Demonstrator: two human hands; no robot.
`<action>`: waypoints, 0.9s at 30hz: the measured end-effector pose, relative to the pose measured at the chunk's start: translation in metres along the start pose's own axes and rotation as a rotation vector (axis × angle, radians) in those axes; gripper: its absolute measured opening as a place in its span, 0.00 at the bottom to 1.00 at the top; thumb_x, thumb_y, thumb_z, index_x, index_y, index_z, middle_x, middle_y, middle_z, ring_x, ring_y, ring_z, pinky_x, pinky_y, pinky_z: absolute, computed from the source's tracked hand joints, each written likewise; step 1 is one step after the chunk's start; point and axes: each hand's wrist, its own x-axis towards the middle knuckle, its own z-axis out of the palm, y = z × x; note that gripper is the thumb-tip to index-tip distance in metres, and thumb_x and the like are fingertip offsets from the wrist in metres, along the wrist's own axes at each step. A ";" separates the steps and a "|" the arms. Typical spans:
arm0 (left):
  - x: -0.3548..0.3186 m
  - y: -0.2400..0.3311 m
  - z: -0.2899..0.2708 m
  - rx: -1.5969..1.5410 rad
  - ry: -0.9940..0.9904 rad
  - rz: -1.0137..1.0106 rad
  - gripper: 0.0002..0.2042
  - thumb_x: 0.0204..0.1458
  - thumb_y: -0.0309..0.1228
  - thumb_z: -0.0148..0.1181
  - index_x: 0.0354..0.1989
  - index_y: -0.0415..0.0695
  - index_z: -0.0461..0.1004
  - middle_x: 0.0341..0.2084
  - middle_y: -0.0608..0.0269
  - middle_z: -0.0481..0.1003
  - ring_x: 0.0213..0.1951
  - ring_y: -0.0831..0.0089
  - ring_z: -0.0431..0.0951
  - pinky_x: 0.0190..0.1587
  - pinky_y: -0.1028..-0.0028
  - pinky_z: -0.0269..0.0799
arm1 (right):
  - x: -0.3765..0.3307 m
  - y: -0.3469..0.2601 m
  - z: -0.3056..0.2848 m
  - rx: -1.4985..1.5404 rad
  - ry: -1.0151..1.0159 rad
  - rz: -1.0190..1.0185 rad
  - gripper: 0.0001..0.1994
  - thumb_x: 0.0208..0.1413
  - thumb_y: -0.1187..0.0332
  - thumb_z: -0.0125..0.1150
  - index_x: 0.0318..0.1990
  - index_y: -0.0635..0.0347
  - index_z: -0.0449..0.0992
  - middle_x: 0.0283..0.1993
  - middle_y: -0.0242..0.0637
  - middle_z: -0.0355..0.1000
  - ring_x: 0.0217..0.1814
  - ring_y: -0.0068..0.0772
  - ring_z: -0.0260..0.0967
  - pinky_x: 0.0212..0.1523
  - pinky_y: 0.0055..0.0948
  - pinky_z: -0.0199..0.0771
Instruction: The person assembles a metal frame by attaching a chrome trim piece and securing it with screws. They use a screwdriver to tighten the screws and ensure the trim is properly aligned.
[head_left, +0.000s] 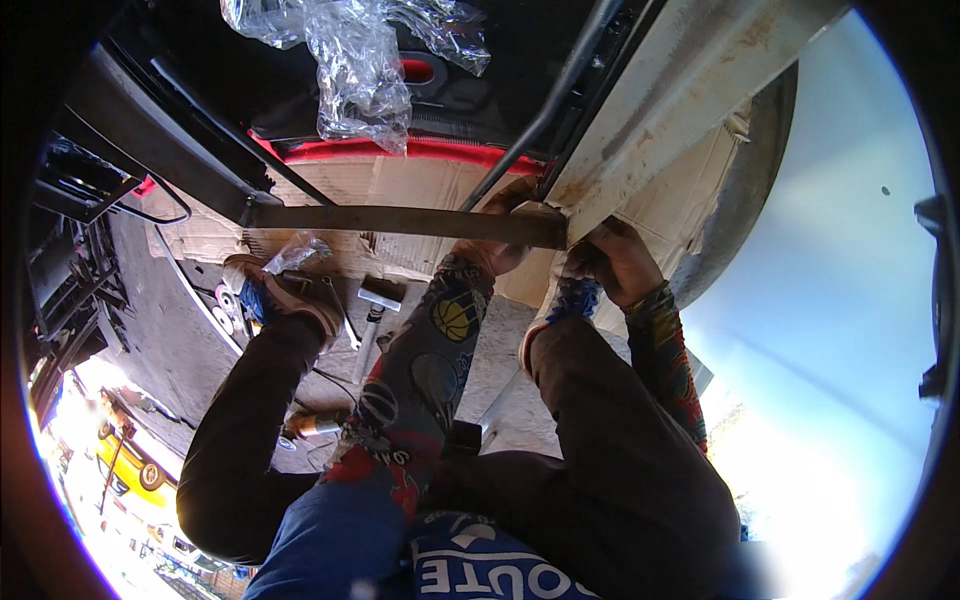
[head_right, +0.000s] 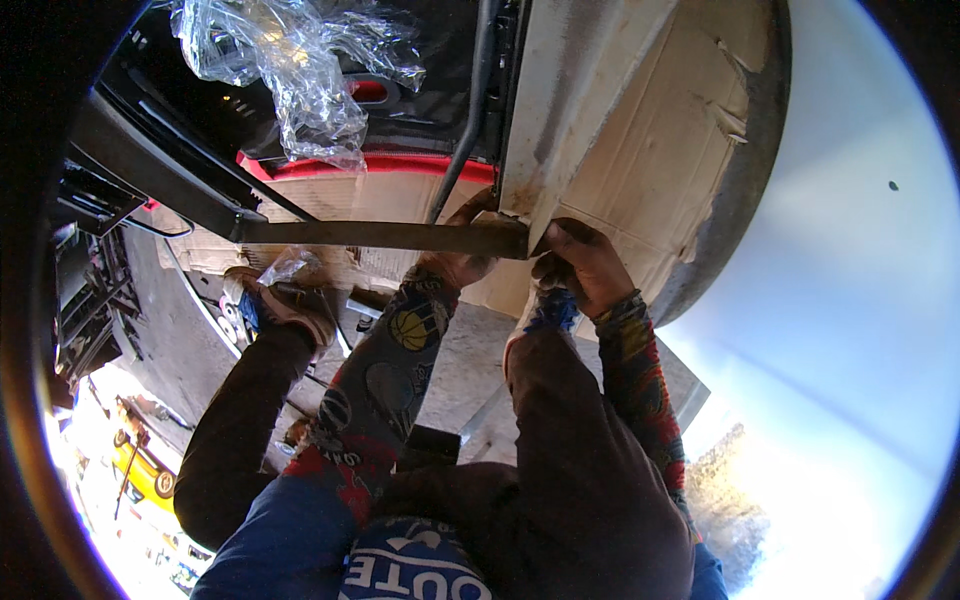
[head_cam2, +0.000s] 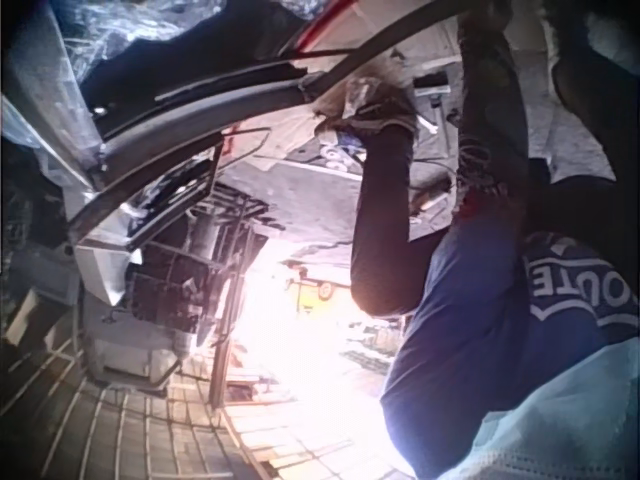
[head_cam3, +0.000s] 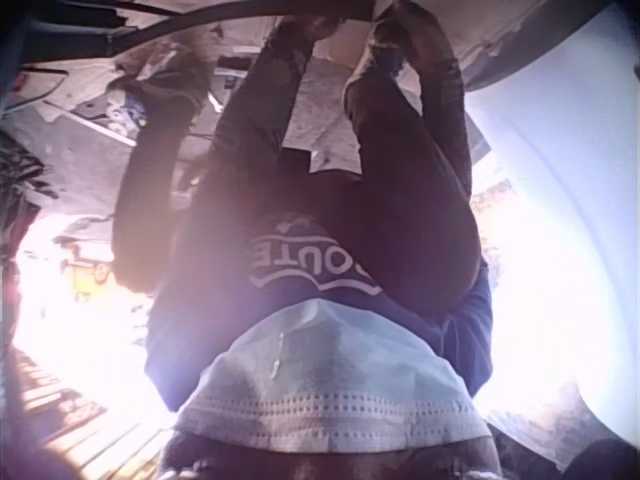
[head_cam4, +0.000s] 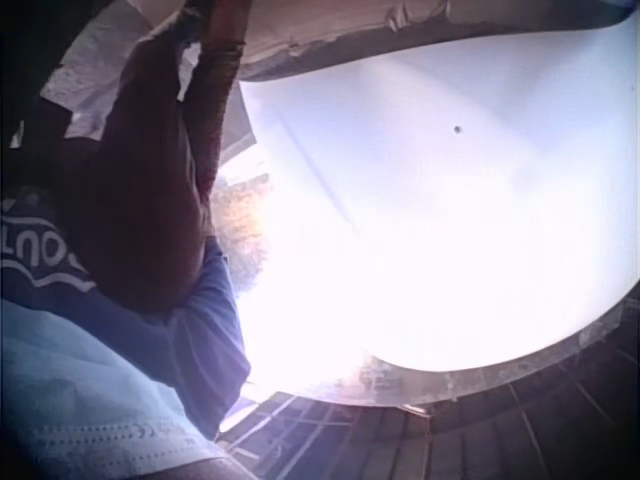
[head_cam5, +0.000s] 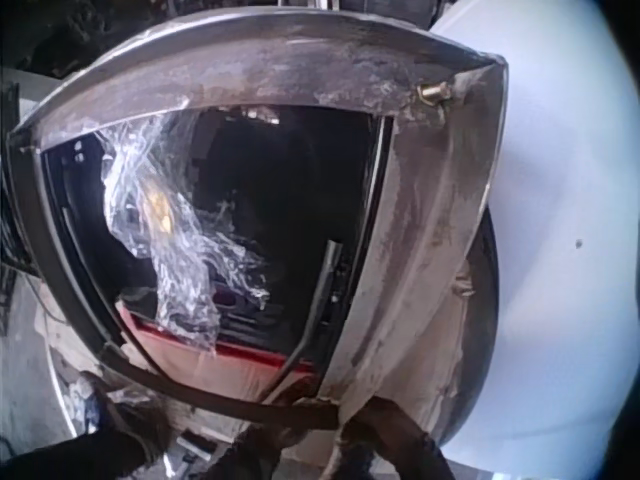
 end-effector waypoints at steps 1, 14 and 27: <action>0.002 0.001 -0.003 0.154 -0.046 0.043 0.25 0.58 0.30 0.62 0.62 0.39 0.63 0.48 0.54 0.76 0.48 0.67 0.79 0.52 0.73 0.78 | 0.001 0.000 0.001 -0.016 0.018 0.013 0.20 0.62 0.57 0.62 0.50 0.66 0.73 0.37 0.40 0.77 0.30 0.31 0.77 0.31 0.28 0.79; 0.008 0.014 0.009 -0.067 0.120 -0.253 0.23 0.53 0.27 0.66 0.57 0.37 0.69 0.49 0.53 0.76 0.46 0.69 0.80 0.51 0.73 0.78 | -0.002 -0.001 0.011 -0.033 0.109 0.007 0.16 0.62 0.63 0.60 0.51 0.65 0.74 0.40 0.40 0.78 0.33 0.29 0.78 0.32 0.25 0.79; 0.009 -0.030 -0.021 -0.028 0.016 -0.108 0.35 0.45 0.37 0.76 0.61 0.46 0.65 0.48 0.56 0.76 0.48 0.64 0.79 0.54 0.64 0.74 | -0.005 -0.006 0.014 -0.058 0.144 -0.016 0.14 0.63 0.65 0.56 0.50 0.65 0.75 0.41 0.36 0.77 0.36 0.27 0.77 0.35 0.24 0.78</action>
